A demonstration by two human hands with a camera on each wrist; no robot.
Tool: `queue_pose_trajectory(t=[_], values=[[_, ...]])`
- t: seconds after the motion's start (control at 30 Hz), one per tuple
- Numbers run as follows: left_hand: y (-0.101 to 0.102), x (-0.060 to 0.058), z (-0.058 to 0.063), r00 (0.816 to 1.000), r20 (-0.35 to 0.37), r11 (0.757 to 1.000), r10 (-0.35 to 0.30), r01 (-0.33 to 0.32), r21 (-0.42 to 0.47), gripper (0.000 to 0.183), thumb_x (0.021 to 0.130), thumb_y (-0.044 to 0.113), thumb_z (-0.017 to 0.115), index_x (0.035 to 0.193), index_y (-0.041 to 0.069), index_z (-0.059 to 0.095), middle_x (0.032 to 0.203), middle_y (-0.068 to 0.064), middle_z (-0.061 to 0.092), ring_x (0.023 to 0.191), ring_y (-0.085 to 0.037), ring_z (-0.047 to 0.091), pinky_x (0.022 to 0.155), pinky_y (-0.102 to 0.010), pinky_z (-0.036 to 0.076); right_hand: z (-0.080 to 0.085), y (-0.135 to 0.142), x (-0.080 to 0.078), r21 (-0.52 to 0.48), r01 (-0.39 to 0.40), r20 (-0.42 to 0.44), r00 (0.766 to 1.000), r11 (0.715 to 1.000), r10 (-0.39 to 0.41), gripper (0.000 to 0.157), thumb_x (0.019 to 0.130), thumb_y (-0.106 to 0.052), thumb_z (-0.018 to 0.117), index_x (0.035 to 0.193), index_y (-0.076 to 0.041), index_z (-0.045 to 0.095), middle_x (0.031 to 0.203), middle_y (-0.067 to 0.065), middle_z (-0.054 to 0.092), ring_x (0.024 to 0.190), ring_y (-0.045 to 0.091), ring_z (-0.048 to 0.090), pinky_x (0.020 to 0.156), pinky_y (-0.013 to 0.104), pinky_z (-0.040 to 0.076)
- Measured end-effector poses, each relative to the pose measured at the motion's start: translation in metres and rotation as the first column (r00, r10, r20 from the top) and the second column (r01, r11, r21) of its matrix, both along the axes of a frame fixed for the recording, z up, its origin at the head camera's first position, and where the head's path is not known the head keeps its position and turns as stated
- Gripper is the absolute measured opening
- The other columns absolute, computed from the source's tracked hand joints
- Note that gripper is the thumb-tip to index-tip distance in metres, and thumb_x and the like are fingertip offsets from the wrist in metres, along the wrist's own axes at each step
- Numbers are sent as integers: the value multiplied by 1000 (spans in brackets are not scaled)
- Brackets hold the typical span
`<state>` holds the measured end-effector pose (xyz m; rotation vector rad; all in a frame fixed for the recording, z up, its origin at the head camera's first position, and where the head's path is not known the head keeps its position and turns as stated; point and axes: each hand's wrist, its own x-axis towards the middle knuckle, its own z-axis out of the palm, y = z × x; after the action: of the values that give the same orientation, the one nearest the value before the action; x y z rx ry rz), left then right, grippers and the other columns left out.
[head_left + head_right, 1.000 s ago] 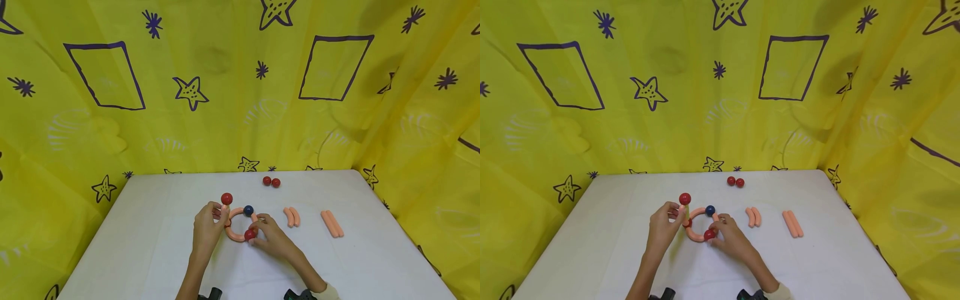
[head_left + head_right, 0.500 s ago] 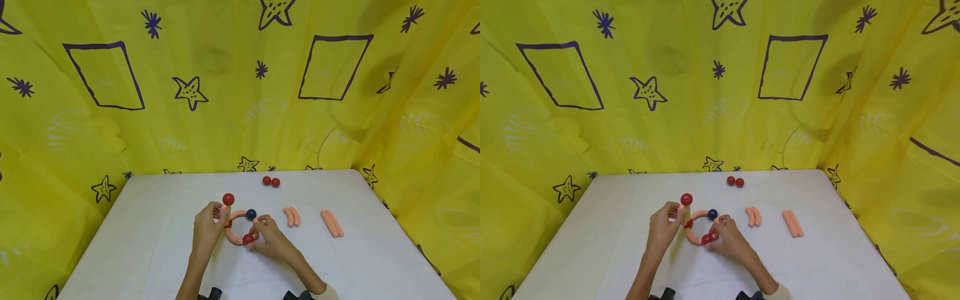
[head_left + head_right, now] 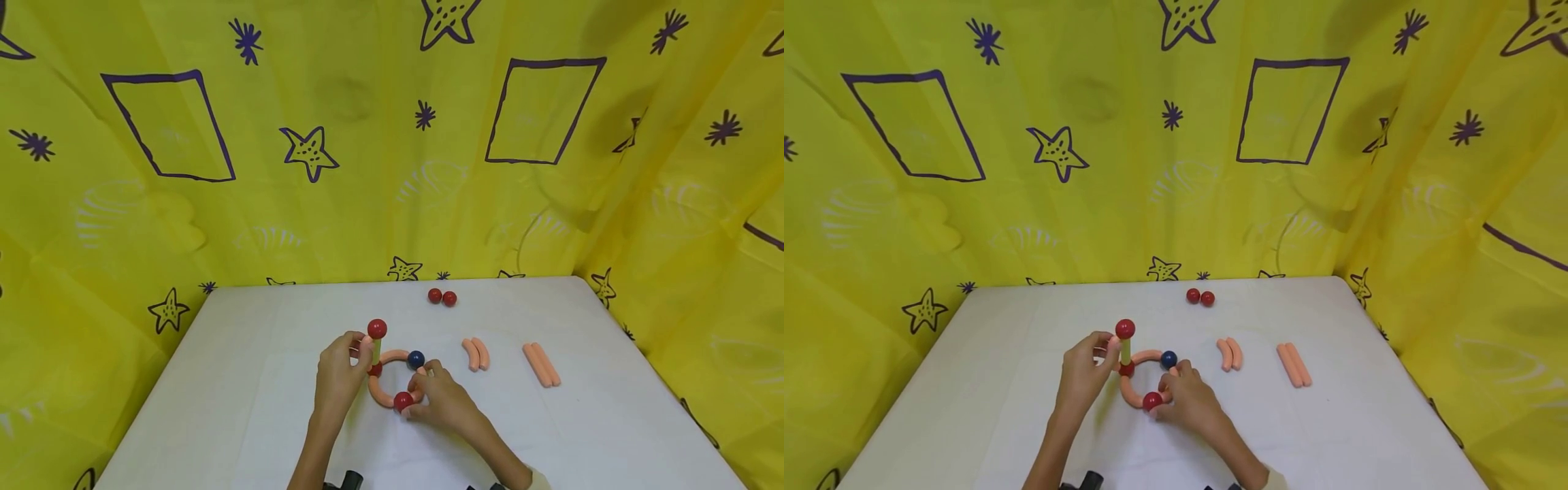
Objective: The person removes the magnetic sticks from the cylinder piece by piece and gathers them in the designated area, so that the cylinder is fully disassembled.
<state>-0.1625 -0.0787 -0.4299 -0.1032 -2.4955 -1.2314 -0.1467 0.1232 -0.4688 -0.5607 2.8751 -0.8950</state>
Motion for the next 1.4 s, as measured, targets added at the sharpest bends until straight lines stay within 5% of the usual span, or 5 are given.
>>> queue_pose_trajectory(t=[0.4,0.73,0.93,1.13,1.4], values=[[-3,2,3,1000,10,999,-24,25,-32,16,90,20,71,99,7,70,90,-3,71,79,-17,68,67,-30,54,22,-11,-2,-132,129,-86,986,983,-141,30,86,-28,75,107,-8,65,103,10,61,76,13,54,63,27,47],[-4,3,3,999,34,999,-25,26,-27,19,85,14,76,101,6,70,92,-5,72,80,-18,68,66,-30,55,27,-30,-26,-497,-39,-201,977,867,-71,49,91,-20,69,136,-9,54,133,9,59,114,27,62,82,34,57],[-4,4,5,999,12,999,-40,41,-7,19,86,14,74,100,2,71,93,-7,73,79,-19,69,69,-33,57,35,-48,-37,-638,-23,-118,991,769,-69,43,90,-17,70,131,-9,59,126,9,65,114,27,64,88,36,56],[-4,4,5,999,16,999,-40,41,-12,18,87,14,74,99,1,73,89,-8,73,77,-19,69,68,-34,58,50,-59,-32,-678,33,-38,996,735,-80,41,89,-6,69,128,0,58,116,18,68,109,32,65,92,44,53],[-5,1,4,998,29,998,-61,62,-21,21,86,13,75,99,-3,72,76,-7,73,74,-19,71,65,-28,58,26,-60,-47,-719,-10,-112,989,695,-102,38,87,-11,73,122,-7,62,109,10,71,100,26,67,88,33,56]])
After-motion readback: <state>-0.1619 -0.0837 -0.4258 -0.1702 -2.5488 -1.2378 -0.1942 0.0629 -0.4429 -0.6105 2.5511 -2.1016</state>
